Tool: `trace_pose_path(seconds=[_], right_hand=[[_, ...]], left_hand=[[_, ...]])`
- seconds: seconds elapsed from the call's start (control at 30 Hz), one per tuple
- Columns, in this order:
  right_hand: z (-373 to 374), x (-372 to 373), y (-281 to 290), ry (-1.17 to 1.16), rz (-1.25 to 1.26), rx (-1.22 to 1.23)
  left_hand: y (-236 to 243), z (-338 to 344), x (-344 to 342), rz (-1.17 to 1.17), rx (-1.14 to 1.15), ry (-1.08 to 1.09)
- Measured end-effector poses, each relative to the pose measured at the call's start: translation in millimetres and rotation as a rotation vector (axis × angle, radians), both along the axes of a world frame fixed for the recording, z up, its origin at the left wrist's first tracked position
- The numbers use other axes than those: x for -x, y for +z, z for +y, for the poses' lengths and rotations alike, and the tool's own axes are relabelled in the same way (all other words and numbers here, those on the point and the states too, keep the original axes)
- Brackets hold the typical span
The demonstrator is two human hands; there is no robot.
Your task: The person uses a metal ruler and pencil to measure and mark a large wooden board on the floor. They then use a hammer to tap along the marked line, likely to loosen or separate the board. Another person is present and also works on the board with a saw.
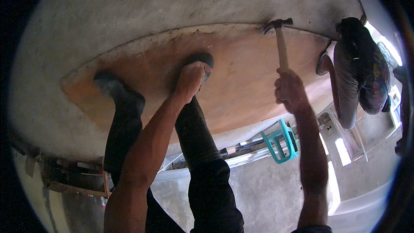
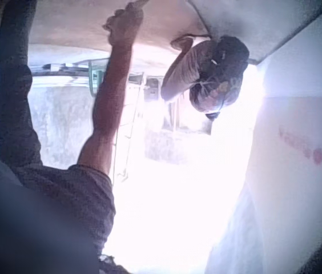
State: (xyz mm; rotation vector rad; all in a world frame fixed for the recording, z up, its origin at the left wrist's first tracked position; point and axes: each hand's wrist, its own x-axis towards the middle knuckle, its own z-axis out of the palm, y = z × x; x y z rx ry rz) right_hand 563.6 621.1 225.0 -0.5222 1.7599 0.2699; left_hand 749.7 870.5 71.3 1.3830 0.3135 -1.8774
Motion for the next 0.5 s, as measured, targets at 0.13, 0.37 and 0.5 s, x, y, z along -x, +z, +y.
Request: trace_pose_path(seconds=[0.13, 0.37, 0.5], right_hand=[[-55, 26, 13, 0.267, -0.07, -0.077], [-154, 36, 44, 0.177, -0.145, -0.427], [-110, 55, 66, -0.325, 0.017, -0.426]], left_hand=[[-5, 5, -3, 0.016, -0.019, -0.055], [-9, 10, 14, 0.014, 0.0, -0.127], [-19, -7, 23, -0.038, 0.019, -0.078]])
